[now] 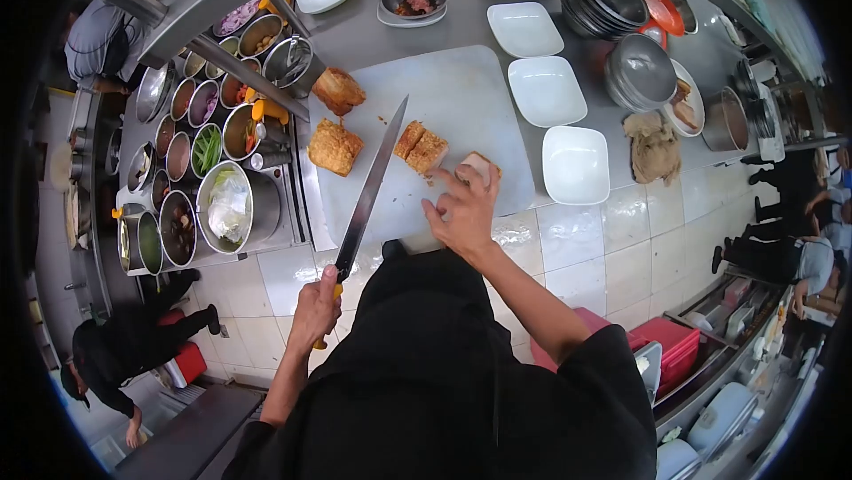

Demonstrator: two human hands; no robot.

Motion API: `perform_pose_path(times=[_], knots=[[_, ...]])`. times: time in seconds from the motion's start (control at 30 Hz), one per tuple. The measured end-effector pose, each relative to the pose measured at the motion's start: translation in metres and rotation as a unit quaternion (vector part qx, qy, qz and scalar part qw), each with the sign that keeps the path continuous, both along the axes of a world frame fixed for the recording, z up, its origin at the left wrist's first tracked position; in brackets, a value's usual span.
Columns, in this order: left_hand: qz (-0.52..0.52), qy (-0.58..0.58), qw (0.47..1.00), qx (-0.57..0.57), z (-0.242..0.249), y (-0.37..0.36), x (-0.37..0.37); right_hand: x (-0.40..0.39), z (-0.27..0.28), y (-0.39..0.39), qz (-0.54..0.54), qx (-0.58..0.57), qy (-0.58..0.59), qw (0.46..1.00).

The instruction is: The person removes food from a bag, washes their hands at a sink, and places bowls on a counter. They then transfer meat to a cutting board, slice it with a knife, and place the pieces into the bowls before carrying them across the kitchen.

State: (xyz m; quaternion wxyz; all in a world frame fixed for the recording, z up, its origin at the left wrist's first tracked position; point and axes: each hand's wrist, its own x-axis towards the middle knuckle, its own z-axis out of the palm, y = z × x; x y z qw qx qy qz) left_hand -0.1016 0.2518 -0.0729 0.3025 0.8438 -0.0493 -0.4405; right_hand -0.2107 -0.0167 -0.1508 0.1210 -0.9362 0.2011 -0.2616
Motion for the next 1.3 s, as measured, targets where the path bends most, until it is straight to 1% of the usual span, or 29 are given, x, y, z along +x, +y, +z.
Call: perform_pose_path(times=[0.03, 0.07, 0.1, 0.13, 0.17, 0.2, 0.33, 0.4, 0.53, 0.57, 0.7, 0.73, 0.83, 0.97, 1.03, 1.1, 1.17, 1.23, 1.3], knots=[[0.0, 0.001, 1.0, -0.002, -0.001, -0.001, 0.001, 0.002, 0.0, -0.002, -0.004, 0.008, -0.046, 0.999], [-0.025, -0.017, 1.0, 0.005, -0.002, -0.004, 0.002, 0.006, 0.001, -0.005, -0.002, 0.007, -0.045, 0.999], [-0.049, -0.036, 0.998, 0.013, -0.002, -0.007, 0.003, 0.017, 0.015, -0.009, -0.053, 0.058, -0.028, 0.997], [-0.046, -0.035, 0.998, 0.012, 0.001, -0.01, 0.004, 0.026, 0.023, -0.013, -0.103, 0.109, -0.012, 0.989], [-0.07, -0.049, 0.996, 0.007, 0.007, -0.014, 0.004, 0.031, 0.02, -0.019, -0.112, 0.104, 0.008, 0.988], [-0.095, -0.064, 0.993, 0.002, 0.011, -0.017, 0.005, 0.034, 0.015, -0.023, -0.112, 0.104, 0.009, 0.988], [-0.121, -0.045, 0.991, 0.029, 0.012, -0.021, 0.008, 0.038, 0.001, -0.03, -0.087, 0.092, 0.012, 0.992], [-0.148, -0.075, 0.986, 0.02, 0.011, -0.021, 0.009, 0.038, -0.002, -0.03, -0.083, 0.097, 0.011, 0.992], [-0.146, -0.084, 0.985, 0.034, 0.013, -0.019, 0.01, 0.037, -0.009, -0.031, -0.07, 0.117, -0.025, 0.99], [-0.159, -0.085, 0.982, 0.047, 0.016, -0.019, 0.012, 0.037, -0.01, -0.031, -0.063, 0.117, -0.039, 0.99], [-0.171, -0.08, 0.98, 0.057, 0.016, -0.029, 0.015, 0.034, -0.01, -0.031, -0.061, 0.15, -0.048, 0.986], [-0.171, -0.081, 0.98, 0.059, 0.013, -0.035, 0.016, 0.033, -0.011, -0.032, -0.055, 0.146, -0.048, 0.987], [-0.167, -0.105, 0.98, 0.004, -0.005, -0.056, 0.018, 0.034, -0.017, -0.034, -0.046, 0.144, -0.06, 0.987], [-0.182, -0.103, 0.978, 0.001, -0.032, -0.082, 0.02, 0.032, -0.021, -0.037, -0.026, 0.165, -0.07, 0.984], [-0.182, -0.09, 0.979, -0.009, -0.038, -0.089, 0.02, 0.033, -0.021, -0.037, -0.037, 0.157, -0.078, 0.984], [-0.188, -0.091, 0.978, 0.003, -0.031, -0.086, 0.02, 0.034, -0.02, -0.036, -0.049, 0.15, -0.084, 0.984], [-0.193, -0.092, 0.977, 0.015, -0.023, -0.075, 0.018, 0.036, -0.014, -0.035, -0.052, 0.184, -0.051, 0.98], [-0.204, -0.096, 0.973, 0.057, -0.017, -0.058, 0.018, 0.035, -0.013, -0.038, -0.045, 0.191, -0.046, 0.979], [-0.209, -0.09, 0.972, 0.065, -0.015, -0.062, 0.017, 0.035, -0.014, -0.037, -0.038, 0.201, -0.042, 0.978]])
